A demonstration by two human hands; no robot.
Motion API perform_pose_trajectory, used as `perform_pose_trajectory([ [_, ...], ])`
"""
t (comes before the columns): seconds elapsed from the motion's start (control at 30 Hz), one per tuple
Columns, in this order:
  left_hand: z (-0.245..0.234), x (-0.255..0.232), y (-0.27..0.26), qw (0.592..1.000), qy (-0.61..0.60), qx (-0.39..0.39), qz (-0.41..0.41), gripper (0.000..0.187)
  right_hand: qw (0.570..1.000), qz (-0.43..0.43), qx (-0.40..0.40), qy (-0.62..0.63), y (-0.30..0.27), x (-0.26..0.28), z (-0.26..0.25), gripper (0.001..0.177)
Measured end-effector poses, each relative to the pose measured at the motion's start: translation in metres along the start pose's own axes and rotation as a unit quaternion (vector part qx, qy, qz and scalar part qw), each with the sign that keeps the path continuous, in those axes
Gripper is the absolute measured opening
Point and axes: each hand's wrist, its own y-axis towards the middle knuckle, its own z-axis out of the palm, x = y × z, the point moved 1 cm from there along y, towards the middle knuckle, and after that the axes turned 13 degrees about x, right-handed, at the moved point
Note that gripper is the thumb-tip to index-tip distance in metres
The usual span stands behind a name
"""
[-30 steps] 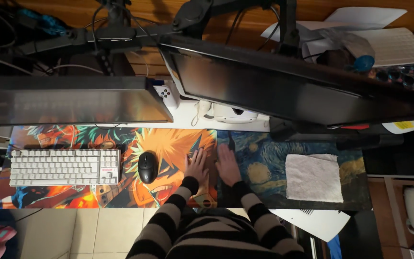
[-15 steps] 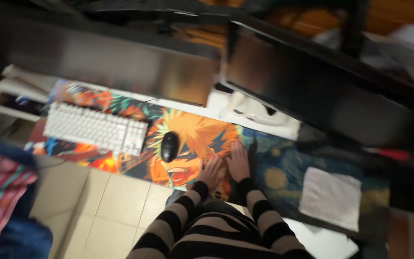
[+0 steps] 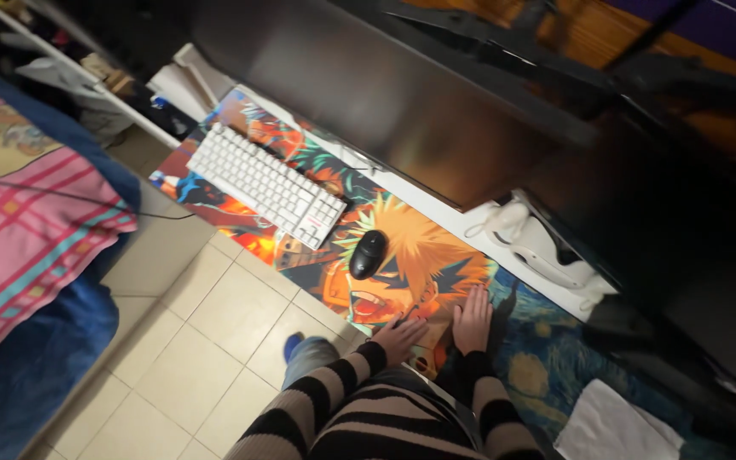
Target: Organizing and arranging items on a desk, including moving monitors, a mousepad, and electronic components.
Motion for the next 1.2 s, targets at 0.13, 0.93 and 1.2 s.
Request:
perform_pose_trajectory([
  [0.13, -0.002, 0.019, -0.012, 0.998, 0.002, -0.06, 0.029, 0.069, 0.99, -0.064, -0.116, 0.048, 0.002, 0.037, -0.018, 0.065],
  [0.93, -0.119, 0.29, -0.379, 0.882, -0.248, -0.156, -0.369, 0.011, 0.944, 0.257, -0.03, 0.203, 0.09, 0.349, 0.007, 0.087],
  [1.2, -0.148, 0.347, -0.36, 0.87, -0.243, -0.118, -0.412, 0.015, 0.966, 0.22, -0.123, 0.054, 0.089, 0.388, -0.037, 0.081],
])
